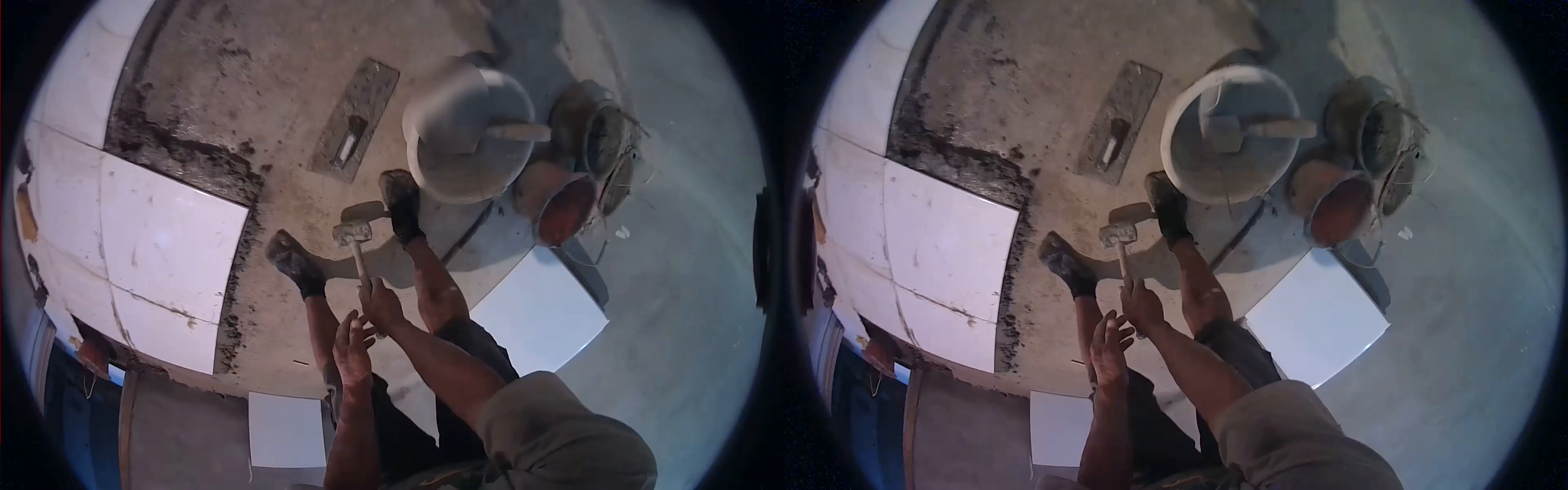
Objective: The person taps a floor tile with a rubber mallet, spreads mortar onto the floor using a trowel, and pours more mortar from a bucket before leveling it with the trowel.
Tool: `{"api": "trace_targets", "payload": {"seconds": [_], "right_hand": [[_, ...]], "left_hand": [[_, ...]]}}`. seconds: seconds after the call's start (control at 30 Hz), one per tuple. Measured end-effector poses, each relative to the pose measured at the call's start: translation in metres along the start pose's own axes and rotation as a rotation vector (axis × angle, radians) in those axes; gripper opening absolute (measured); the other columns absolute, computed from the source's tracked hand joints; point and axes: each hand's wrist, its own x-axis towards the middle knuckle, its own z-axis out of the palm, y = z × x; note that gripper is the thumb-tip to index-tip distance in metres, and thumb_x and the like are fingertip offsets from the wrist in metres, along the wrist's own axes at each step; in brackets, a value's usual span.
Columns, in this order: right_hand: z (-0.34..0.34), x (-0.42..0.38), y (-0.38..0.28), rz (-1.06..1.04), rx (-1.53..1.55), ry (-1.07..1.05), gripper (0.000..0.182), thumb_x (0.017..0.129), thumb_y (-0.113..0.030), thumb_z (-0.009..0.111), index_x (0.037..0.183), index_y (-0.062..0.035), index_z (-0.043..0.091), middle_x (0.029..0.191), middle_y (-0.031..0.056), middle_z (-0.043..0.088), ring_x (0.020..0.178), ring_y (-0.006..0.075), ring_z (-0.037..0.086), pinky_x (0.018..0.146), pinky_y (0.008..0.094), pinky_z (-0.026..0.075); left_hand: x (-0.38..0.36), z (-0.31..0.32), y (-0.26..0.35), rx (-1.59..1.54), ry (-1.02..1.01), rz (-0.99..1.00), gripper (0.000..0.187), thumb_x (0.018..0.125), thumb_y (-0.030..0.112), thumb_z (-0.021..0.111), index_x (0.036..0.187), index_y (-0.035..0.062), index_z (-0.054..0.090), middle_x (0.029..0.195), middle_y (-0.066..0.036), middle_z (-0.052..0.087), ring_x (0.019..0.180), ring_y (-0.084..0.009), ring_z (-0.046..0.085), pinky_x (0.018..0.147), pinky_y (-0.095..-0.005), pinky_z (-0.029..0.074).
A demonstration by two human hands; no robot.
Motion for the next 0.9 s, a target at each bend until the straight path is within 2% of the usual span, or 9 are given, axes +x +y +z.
{"api": "trace_targets", "payload": {"seconds": [0.23, 0.33, 0.4, 0.5, 0.57, 0.6, 0.73, 0.8, 0.9], "right_hand": [[0.039, 0.026, 0.047, 0.053, -0.173, -0.196, 0.034, 0.093, -0.031, 0.049, 0.111, -0.0026, 0.048, 0.093, 0.0255, 0.063, 0.084, 0.0412, 0.064, 0.071, 0.0525, 0.050], [0.003, 0.028, 0.035, 0.101, -0.205, -0.107, 0.040, 0.089, -0.031, 0.052, 0.116, -0.0017, 0.055, 0.107, 0.0238, 0.060, 0.101, 0.0375, 0.061, 0.084, 0.0482, 0.048], [-0.054, 0.013, 0.012, -0.032, -0.151, -0.024, 0.035, 0.089, -0.024, 0.051, 0.117, -0.0022, 0.054, 0.107, 0.0210, 0.058, 0.097, 0.0375, 0.061, 0.087, 0.0452, 0.047], [-0.169, -0.050, -0.054, -0.579, -0.022, 0.395, 0.025, 0.086, -0.012, 0.059, 0.108, -0.0001, 0.055, 0.100, 0.0196, 0.056, 0.096, 0.0370, 0.055, 0.084, 0.0462, 0.046], [-0.208, -0.063, -0.063, -0.847, -0.195, 0.742, 0.032, 0.080, -0.015, 0.069, 0.106, -0.0041, 0.053, 0.102, 0.0152, 0.053, 0.091, 0.0351, 0.055, 0.078, 0.0398, 0.047], [-0.241, -0.077, -0.091, -0.883, -0.278, 0.881, 0.042, 0.080, -0.014, 0.070, 0.114, -0.0010, 0.049, 0.108, 0.0192, 0.053, 0.094, 0.0393, 0.055, 0.082, 0.0433, 0.047], [-0.276, -0.021, -0.087, -0.760, -0.236, 1.076, 0.037, 0.083, -0.015, 0.065, 0.113, 0.0034, 0.054, 0.105, 0.0188, 0.057, 0.084, 0.0295, 0.061, 0.078, 0.0329, 0.049], [-0.276, -0.012, -0.077, -0.277, 0.666, 0.219, 0.030, 0.088, -0.020, 0.060, 0.107, 0.0037, 0.059, 0.084, 0.0107, 0.061, 0.073, 0.0176, 0.060, 0.071, 0.0295, 0.048], [-0.282, -0.034, -0.048, -0.296, 0.426, 0.528, 0.028, 0.090, -0.027, 0.055, 0.089, 0.0001, 0.062, 0.071, 0.0091, 0.061, 0.068, 0.0142, 0.057, 0.066, 0.0319, 0.047]], "left_hand": [[0.046, -0.029, -0.090, 0.054, 0.126, -0.230, 0.052, 0.095, 0.038, 0.052, 0.130, 0.0000, 0.047, 0.110, -0.010, 0.060, 0.087, -0.0174, 0.062, 0.073, -0.0293, 0.049], [0.052, -0.037, -0.075, 0.086, 0.098, -0.170, 0.050, 0.095, 0.037, 0.052, 0.129, 0.0003, 0.048, 0.110, -0.010, 0.060, 0.084, -0.0165, 0.062, 0.072, -0.0289, 0.048], [0.053, -0.026, -0.043, 0.056, 0.103, -0.111, 0.046, 0.095, 0.033, 0.051, 0.127, 0.0001, 0.050, 0.107, -0.009, 0.060, 0.082, -0.0156, 0.061, 0.069, -0.0264, 0.048], [0.055, -0.018, 0.008, 0.109, 0.073, 0.097, 0.047, 0.094, 0.034, 0.052, 0.124, -0.0021, 0.053, 0.107, -0.011, 0.061, 0.083, -0.0182, 0.064, 0.070, -0.0284, 0.051], [0.055, -0.012, 0.027, 0.145, 0.052, 0.168, 0.047, 0.094, 0.034, 0.052, 0.124, -0.0021, 0.053, 0.107, -0.011, 0.061, 0.084, -0.0185, 0.064, 0.070, -0.0287, 0.051], [0.055, -0.010, 0.035, 0.185, 0.041, 0.223, 0.046, 0.094, 0.033, 0.051, 0.124, -0.0020, 0.053, 0.107, -0.011, 0.061, 0.085, -0.0188, 0.064, 0.071, -0.0290, 0.051], [0.049, -0.011, 0.035, 0.086, 0.050, 0.183, 0.045, 0.094, 0.033, 0.052, 0.124, -0.0006, 0.054, 0.104, -0.011, 0.063, 0.085, -0.0184, 0.064, 0.072, -0.0291, 0.051], [0.042, -0.017, 0.044, 0.170, 0.050, 0.198, 0.046, 0.094, 0.033, 0.052, 0.124, -0.0007, 0.054, 0.104, -0.010, 0.064, 0.084, -0.0174, 0.064, 0.071, -0.0276, 0.050], [0.042, -0.038, 0.050, 0.238, -0.014, 0.193, 0.051, 0.093, 0.032, 0.055, 0.129, -0.0040, 0.049, 0.102, -0.007, 0.062, 0.081, -0.0136, 0.060, 0.069, -0.0261, 0.048]]}}
